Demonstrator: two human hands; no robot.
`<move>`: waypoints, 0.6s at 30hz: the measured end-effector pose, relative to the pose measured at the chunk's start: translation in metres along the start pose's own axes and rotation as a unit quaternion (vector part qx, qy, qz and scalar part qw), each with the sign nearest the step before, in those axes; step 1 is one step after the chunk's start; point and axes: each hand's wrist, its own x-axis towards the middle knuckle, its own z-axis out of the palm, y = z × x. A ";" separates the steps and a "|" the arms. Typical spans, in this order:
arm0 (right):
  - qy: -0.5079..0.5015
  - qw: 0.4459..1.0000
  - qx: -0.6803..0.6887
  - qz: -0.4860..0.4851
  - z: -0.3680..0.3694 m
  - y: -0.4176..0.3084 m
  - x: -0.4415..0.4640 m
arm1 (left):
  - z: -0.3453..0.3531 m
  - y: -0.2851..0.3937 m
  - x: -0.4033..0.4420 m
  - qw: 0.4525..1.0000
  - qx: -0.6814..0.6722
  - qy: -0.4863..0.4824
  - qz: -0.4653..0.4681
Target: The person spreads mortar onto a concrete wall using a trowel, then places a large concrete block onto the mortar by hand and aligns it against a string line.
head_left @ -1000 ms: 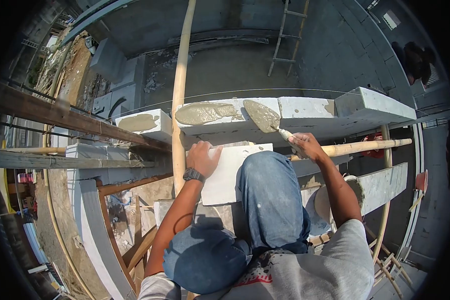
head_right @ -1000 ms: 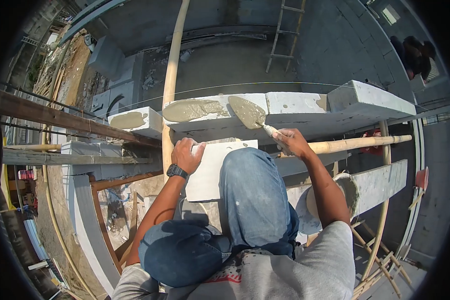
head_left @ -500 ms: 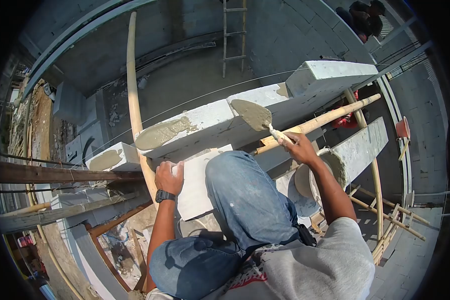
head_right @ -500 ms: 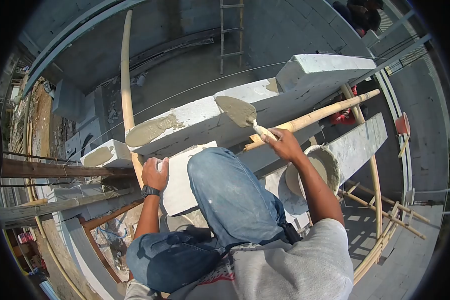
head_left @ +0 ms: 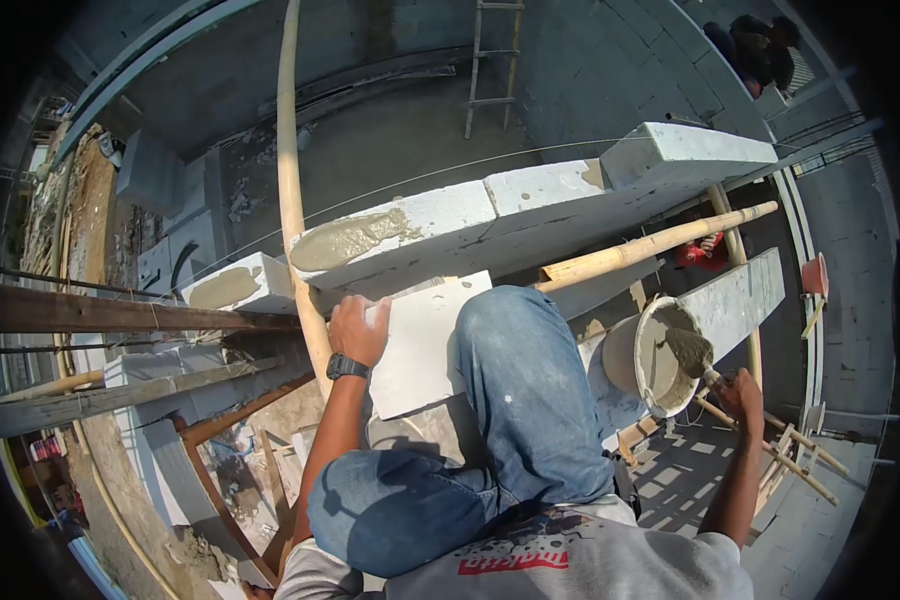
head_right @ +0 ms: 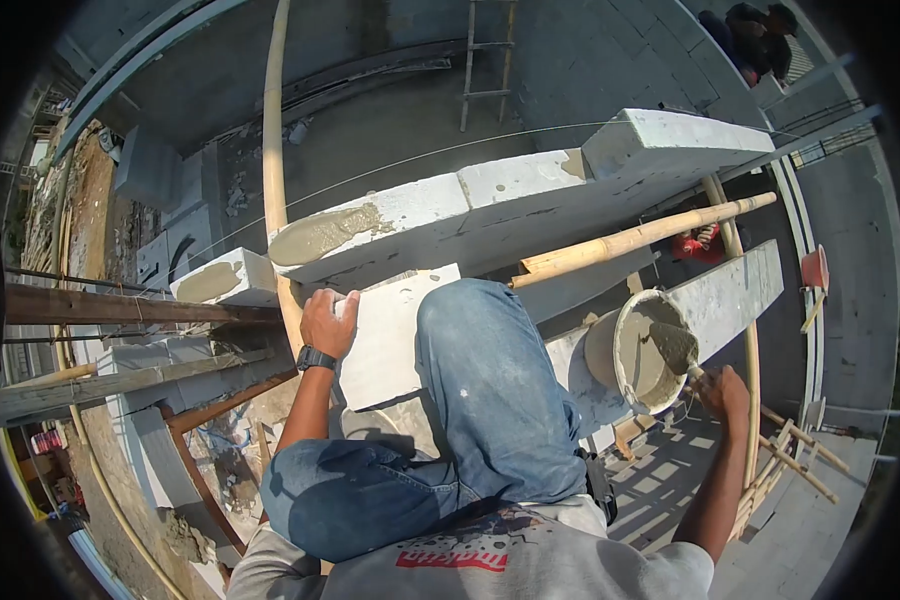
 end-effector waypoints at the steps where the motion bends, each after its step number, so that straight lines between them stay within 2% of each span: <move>1: -0.045 0.998 -0.032 0.036 0.031 0.010 0.011 | 0.001 0.000 0.000 1.000 -0.003 -0.001 0.002; 2: -0.068 0.995 -0.033 0.059 0.013 -0.046 0.001 | 0.000 0.000 0.000 1.000 -0.003 0.000 0.001; 4: -0.108 0.994 -0.025 0.024 0.067 -0.061 0.018 | 0.002 -0.003 -0.001 1.000 0.003 -0.009 -0.002; 7: -0.097 0.995 -0.019 -0.005 0.092 -0.077 0.036 | -0.004 -0.001 0.009 0.999 0.022 -0.039 -0.010; 8: -0.098 0.995 -0.014 -0.010 0.101 -0.081 0.037 | -0.006 -0.001 0.016 0.998 0.030 -0.057 -0.008; 9: -0.166 0.985 0.018 -0.035 0.105 -0.073 0.043 | -0.008 -0.001 0.016 0.996 0.037 -0.080 -0.007; 11: -0.157 0.977 0.142 -0.019 0.142 -0.034 0.033 | -0.011 -0.001 0.022 0.990 0.056 -0.127 -0.011; 13: -0.143 0.932 0.320 0.094 0.107 -0.064 0.017 | -0.015 0.005 0.041 0.979 0.073 -0.191 -0.015; 16: -0.215 0.905 0.313 0.190 0.122 -0.059 0.030 | -0.004 -0.003 0.062 0.955 0.106 -0.277 0.008; 18: -0.192 0.881 0.383 0.203 0.109 -0.082 0.025 | 0.002 -0.012 0.074 0.947 0.090 -0.308 0.008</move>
